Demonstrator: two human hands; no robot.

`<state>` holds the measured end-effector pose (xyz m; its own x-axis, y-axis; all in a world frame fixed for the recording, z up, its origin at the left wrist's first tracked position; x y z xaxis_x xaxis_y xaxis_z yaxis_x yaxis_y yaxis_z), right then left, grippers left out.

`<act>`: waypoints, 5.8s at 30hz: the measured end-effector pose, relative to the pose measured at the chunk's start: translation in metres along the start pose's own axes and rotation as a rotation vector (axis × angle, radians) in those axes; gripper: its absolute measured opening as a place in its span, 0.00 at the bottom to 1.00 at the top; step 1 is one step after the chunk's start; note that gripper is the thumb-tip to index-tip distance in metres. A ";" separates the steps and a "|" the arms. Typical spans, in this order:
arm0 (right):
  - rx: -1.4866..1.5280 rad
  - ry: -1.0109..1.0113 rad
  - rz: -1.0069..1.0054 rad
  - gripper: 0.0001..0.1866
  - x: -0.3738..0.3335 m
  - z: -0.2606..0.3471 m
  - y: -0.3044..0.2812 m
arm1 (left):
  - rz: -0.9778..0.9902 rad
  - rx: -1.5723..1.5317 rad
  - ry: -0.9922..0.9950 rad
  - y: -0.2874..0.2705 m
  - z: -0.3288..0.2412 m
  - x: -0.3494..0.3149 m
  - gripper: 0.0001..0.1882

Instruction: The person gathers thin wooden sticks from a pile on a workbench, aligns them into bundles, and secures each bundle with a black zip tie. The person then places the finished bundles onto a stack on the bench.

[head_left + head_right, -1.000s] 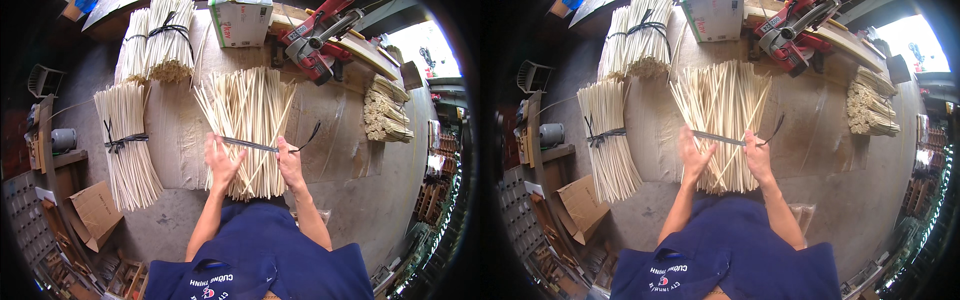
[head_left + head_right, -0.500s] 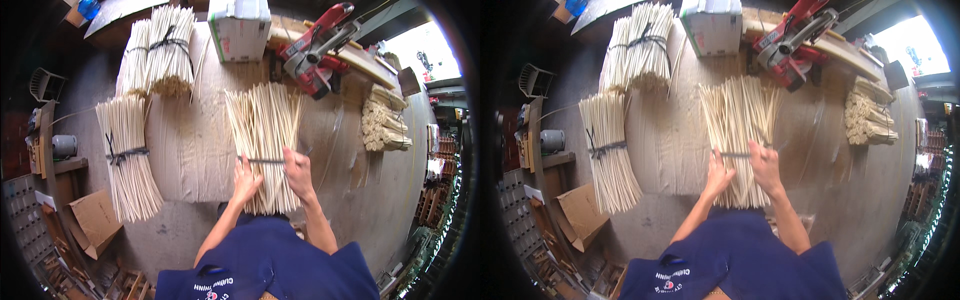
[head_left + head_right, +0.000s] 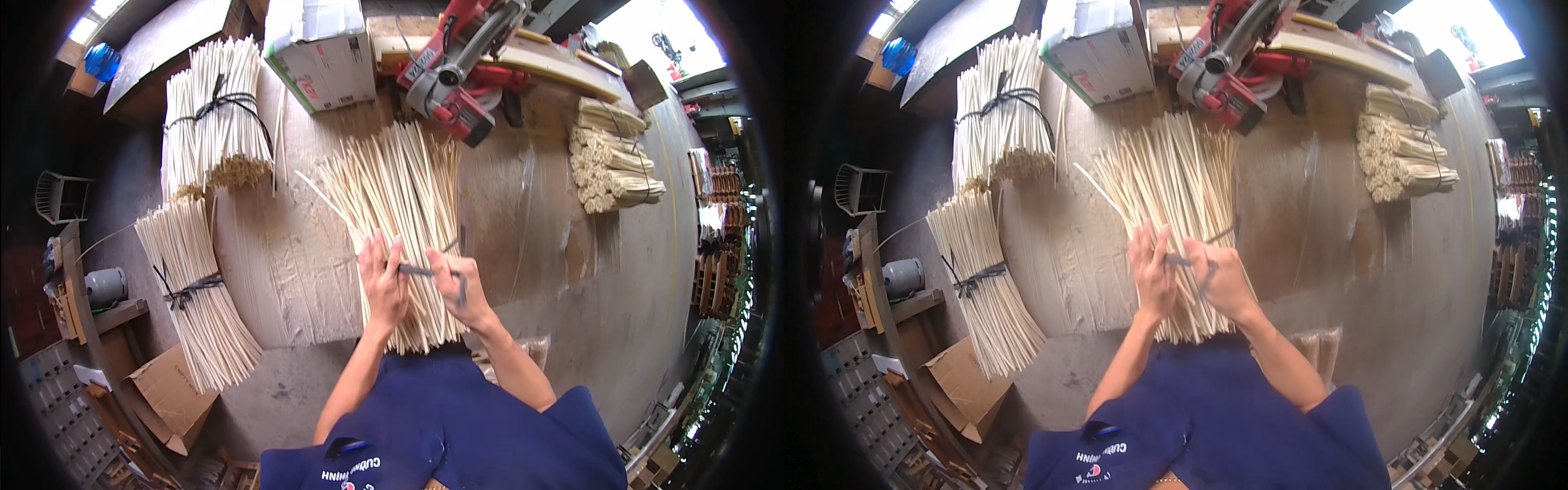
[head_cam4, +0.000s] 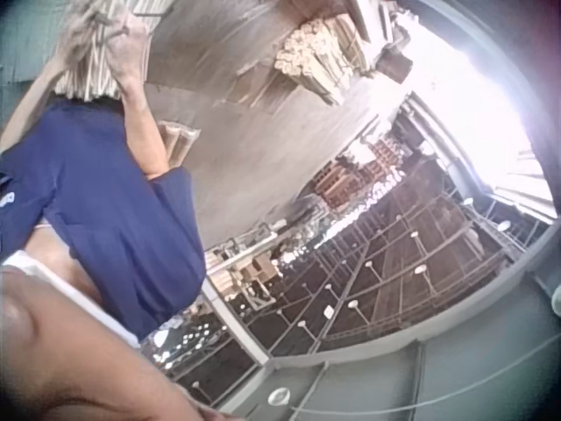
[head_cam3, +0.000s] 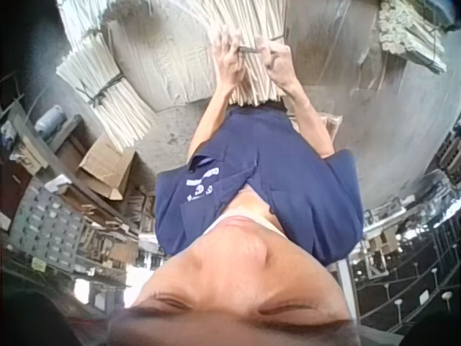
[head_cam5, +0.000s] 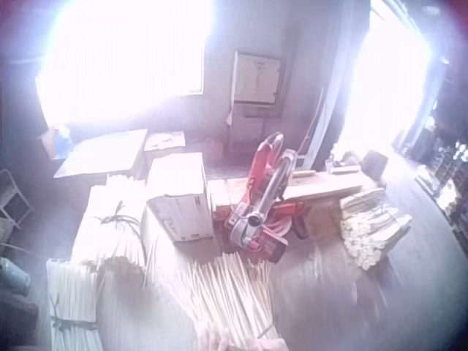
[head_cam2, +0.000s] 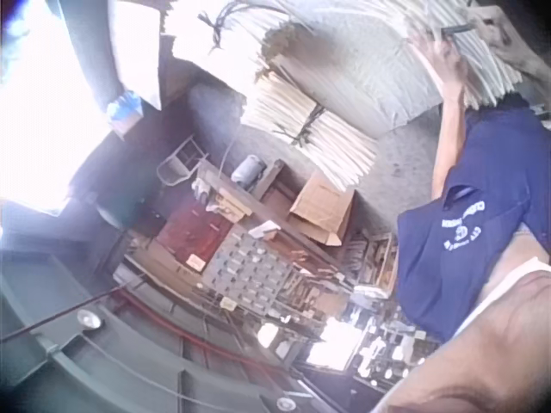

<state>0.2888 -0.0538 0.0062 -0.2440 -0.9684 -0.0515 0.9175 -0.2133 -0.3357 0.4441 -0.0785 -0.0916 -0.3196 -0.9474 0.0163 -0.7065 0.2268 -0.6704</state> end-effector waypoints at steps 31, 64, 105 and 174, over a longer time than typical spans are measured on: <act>0.054 0.057 0.013 0.23 0.018 -0.021 -0.025 | 0.443 -0.268 0.013 -0.047 -0.016 0.043 0.24; -0.221 -0.225 0.641 0.18 0.035 -0.084 -0.014 | 0.319 -0.290 0.067 0.045 -0.050 0.052 0.21; 0.957 0.219 -0.064 0.24 0.003 -0.129 -0.071 | 0.174 -0.917 -0.545 0.023 -0.001 0.059 0.36; -0.215 -0.284 0.589 0.22 0.033 -0.108 0.052 | 0.023 -0.378 -0.290 0.004 0.008 0.053 0.28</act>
<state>0.2947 -0.0830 -0.1143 0.3951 -0.9176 -0.0443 0.7818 0.3611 -0.5083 0.4290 -0.1294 -0.0992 -0.1861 -0.9530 -0.2391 -0.8988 0.2635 -0.3503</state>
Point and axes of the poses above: each hand's wrist, its own x-axis towards the middle knuckle, its own y-axis out of the palm, z = x × y, the point moved 10 cm from there along x, towards the middle knuckle, and after that the axes turned 7 degrees about -y, right-handed, at the moved point
